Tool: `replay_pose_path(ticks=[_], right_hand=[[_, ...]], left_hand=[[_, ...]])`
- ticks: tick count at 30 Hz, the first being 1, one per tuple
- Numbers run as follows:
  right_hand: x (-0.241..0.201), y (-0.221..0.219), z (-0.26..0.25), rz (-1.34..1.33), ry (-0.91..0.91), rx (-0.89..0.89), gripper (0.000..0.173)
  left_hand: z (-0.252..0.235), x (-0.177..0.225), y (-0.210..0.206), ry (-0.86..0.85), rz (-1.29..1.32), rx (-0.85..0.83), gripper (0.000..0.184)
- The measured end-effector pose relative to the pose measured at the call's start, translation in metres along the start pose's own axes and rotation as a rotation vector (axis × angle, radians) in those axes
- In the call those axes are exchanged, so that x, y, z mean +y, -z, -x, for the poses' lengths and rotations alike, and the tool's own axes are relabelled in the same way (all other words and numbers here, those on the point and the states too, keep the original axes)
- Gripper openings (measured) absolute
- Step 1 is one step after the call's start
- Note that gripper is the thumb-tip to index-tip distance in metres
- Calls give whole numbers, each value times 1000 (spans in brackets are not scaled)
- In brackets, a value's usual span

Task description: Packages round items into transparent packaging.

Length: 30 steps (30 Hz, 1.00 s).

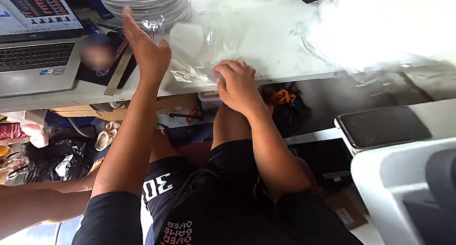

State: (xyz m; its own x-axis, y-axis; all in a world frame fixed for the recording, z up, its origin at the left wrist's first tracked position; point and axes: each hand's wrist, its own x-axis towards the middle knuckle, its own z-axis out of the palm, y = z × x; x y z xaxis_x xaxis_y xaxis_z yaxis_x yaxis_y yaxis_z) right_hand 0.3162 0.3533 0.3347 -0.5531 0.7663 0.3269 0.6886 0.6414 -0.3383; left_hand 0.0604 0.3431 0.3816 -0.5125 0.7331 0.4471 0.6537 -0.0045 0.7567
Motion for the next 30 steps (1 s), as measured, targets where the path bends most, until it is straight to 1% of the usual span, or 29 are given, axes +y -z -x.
replay_pose_path(ticks=[1,2,3,4,5,7,9,10,11,13,15,18,19,21,23,26,28,30], right_hand=[[-1,-2,1,-6,11,9,34],[-2,-3,1,-29,26,38,35],[-3,-2,1,-56,43,85,36],[-4,0,1,-73,49,143,38],[-3,4,-1,-71,44,203,39],[0,13,-6,-30,-13,256,44],[11,17,-10,14,-66,175,44],[17,17,-10,24,-74,116,41],[21,17,-9,22,-72,70,37],[22,19,-7,5,-71,32,30],[19,25,-3,-44,-40,39,26],[27,31,-7,-92,40,158,28],[33,31,-12,-83,39,152,30],[46,22,-18,-50,16,82,33],[49,14,-18,-27,-2,49,31],[43,18,-10,-29,-10,47,28],[44,21,-8,-49,-14,56,21],[48,24,-12,-86,-2,71,21]], left_hand=[[-2,0,2,-115,-125,32,92],[-4,5,4,-207,-208,9,87],[-5,13,4,-261,-266,-78,79],[-8,22,2,-283,-306,-203,73],[-12,30,-2,-296,-330,-327,70],[-21,40,-15,-319,-370,-493,67],[-29,43,-28,-349,-408,-608,57],[-32,43,-37,-354,-421,-675,51],[-33,42,-46,-343,-436,-744,50],[-32,37,-66,-280,-483,-851,55],[-30,28,-83,-241,-516,-884,56],[-28,16,-96,-301,-490,-864,53],[-28,14,-98,-331,-492,-857,53],[-25,10,-101,-373,-505,-848,53],[-25,5,-102,-406,-501,-822,53],[-27,1,-99,-411,-505,-826,52],[-27,2,-99,-398,-521,-858,54],[-25,4,-98,-397,-527,-876,55]])
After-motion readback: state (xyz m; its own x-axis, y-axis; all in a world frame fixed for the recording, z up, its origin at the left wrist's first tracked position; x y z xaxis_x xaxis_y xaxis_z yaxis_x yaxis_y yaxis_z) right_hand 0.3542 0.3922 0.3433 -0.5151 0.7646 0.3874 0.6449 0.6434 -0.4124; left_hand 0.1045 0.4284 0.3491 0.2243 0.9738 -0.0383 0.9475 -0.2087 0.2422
